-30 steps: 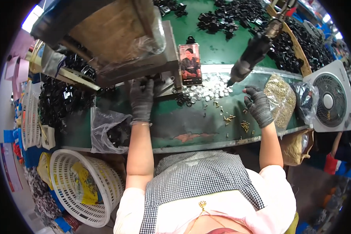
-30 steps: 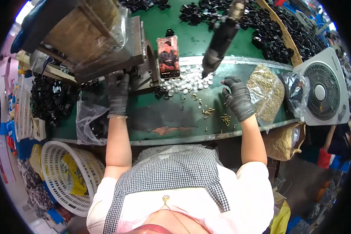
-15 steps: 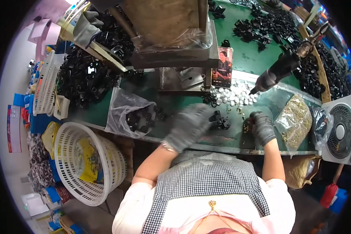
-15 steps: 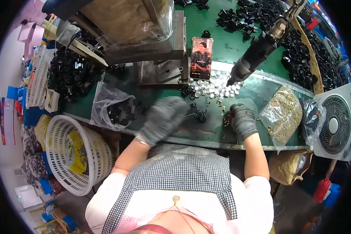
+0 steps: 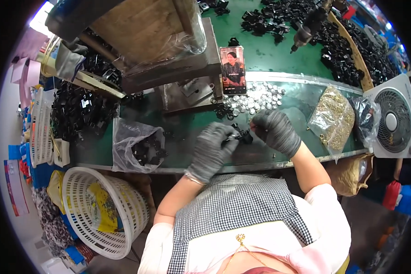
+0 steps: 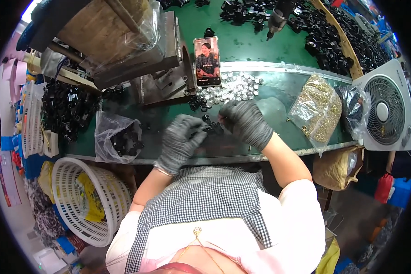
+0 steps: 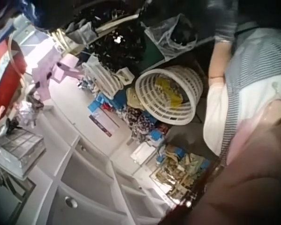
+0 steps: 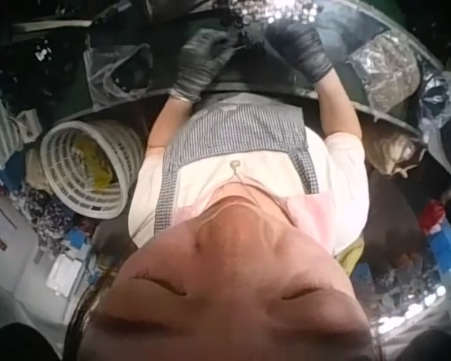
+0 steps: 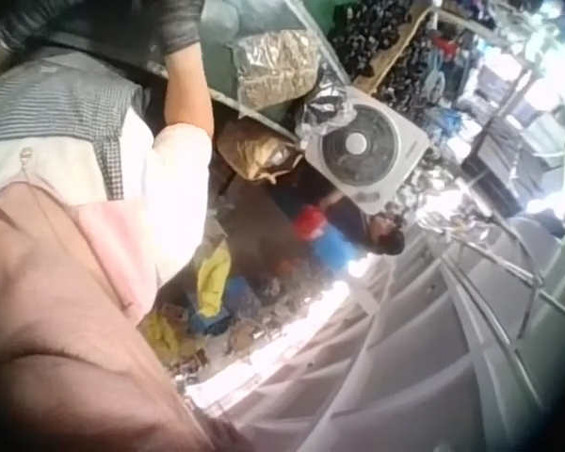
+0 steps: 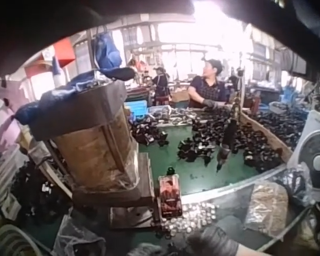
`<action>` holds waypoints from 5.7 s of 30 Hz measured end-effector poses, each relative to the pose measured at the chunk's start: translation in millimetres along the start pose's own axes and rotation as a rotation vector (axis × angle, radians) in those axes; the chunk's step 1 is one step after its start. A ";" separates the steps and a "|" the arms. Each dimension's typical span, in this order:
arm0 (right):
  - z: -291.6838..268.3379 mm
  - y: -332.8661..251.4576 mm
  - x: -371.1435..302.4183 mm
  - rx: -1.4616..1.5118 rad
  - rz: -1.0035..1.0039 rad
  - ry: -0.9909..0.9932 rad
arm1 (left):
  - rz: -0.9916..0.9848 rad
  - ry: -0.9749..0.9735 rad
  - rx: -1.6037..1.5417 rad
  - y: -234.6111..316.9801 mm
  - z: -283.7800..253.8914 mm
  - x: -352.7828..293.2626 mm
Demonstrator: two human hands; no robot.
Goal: Assembling small plastic and metal components using a power screwdriver at a factory workbench.
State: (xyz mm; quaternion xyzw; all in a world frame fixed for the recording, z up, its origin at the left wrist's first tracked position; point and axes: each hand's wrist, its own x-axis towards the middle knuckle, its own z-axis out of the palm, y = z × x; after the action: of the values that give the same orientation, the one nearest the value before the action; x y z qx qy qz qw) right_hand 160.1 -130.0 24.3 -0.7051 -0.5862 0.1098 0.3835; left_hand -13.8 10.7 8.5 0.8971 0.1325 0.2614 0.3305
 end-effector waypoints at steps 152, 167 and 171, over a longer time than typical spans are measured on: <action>-11.1 -1.2 9.4 1.002 0.360 0.416 | 0.089 -0.131 -0.095 20.0 63.5 17.4; -4.2 1.7 15.3 0.955 0.286 0.455 | 0.092 -0.142 -0.125 16.2 63.6 18.8; 4.8 11.7 22.7 0.884 0.257 0.483 | 0.073 -0.133 -0.146 14.5 66.9 21.3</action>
State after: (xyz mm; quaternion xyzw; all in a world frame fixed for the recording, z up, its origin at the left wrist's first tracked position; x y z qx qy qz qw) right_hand 172.5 -107.5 19.9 -0.5473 -0.2875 0.2273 0.7524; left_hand 42.0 -26.4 -16.9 0.8904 0.0581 0.2220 0.3932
